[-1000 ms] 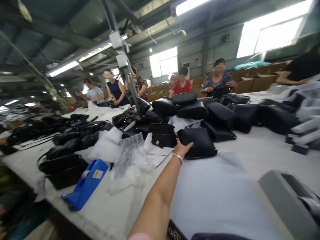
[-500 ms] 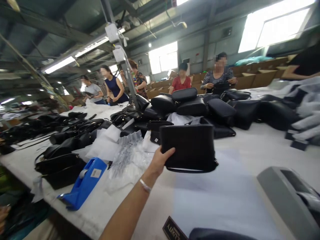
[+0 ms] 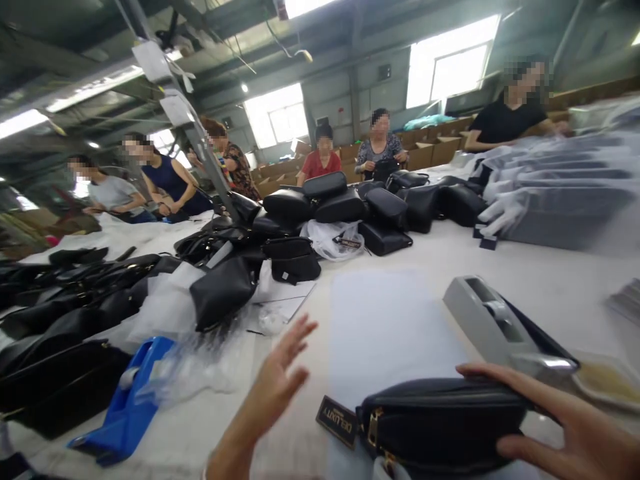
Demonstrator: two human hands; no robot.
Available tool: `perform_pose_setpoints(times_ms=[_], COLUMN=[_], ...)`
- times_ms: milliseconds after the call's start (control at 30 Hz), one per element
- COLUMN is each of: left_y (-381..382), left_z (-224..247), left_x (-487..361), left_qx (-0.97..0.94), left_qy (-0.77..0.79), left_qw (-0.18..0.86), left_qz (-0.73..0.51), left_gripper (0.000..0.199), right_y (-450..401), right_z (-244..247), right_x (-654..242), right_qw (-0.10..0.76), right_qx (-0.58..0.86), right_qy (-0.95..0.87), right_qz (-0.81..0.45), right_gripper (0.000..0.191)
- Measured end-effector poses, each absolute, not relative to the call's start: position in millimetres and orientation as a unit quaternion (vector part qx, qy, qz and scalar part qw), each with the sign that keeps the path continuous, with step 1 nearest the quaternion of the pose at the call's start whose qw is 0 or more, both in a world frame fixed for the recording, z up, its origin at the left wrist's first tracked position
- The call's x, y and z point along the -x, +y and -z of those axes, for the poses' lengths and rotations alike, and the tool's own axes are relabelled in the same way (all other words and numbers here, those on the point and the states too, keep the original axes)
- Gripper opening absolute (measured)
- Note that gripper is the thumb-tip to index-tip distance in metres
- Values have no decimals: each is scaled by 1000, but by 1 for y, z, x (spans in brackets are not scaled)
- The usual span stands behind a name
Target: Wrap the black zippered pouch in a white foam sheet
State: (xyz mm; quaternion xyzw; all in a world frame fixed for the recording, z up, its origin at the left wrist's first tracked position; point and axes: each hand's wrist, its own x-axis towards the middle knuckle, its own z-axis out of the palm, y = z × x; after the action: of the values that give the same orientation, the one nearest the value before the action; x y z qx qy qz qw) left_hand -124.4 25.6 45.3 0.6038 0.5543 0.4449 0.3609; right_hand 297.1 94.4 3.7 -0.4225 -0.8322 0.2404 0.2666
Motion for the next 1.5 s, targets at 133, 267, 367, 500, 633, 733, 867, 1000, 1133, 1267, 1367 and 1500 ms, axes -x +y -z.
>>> perform_pose_setpoints(times_ms=[133, 267, 367, 500, 633, 733, 867, 1000, 1133, 1267, 1367, 1500], left_y=[-17, -28, -26, -24, -29, -32, -28, -20, -5, 18, 23, 9], left_z=[-6, 31, 44, 28, -1, 0, 28, 32, 2, -2, 21, 37], left_x=[51, 36, 49, 75, 79, 54, 24, 52, 102, 116, 112, 107], left_qx=[-659, -678, -722, -710, -661, -618, -558, -642, -761, -798, -804, -785], left_qy=[525, 585, 608, 628, 581, 591, 692, 677, 603, 585, 594, 613], left_qw=[458, 358, 264, 267, 378, 403, 246, 89, -61, -89, -20, 92], left_qz=[-284, -264, -199, -175, -287, -325, -386, -350, -233, -112, -14, -22], left_gripper=[134, 135, 94, 38, 61, 114, 103, 81, 67, 61, 80, 94], right_y=[91, 86, 83, 80, 78, 74, 66, 71, 93, 108, 102, 83], right_z=[-28, -34, -35, -39, -41, -39, -37, -41, -32, 14, 55, 78], right_x=[-295, -290, -288, -286, -279, -271, -261, -255, -249, -249, -257, -267], right_qw=[223, 215, 225, 256, 298, 326, 365, 426, 479, 454, 403, 332], right_qx=[447, 457, 456, 466, 495, 513, 506, 423, 286, 227, 233, 281], right_qy=[-827, -821, -820, -812, -792, -774, -764, -787, -820, -855, -882, -897], right_qz=[-258, -267, -262, -242, -198, -175, -162, -145, -127, -104, -80, -82], right_gripper=[54, 51, 47, 35, 33, 35, 32, 31, 38, 49, 55, 61])
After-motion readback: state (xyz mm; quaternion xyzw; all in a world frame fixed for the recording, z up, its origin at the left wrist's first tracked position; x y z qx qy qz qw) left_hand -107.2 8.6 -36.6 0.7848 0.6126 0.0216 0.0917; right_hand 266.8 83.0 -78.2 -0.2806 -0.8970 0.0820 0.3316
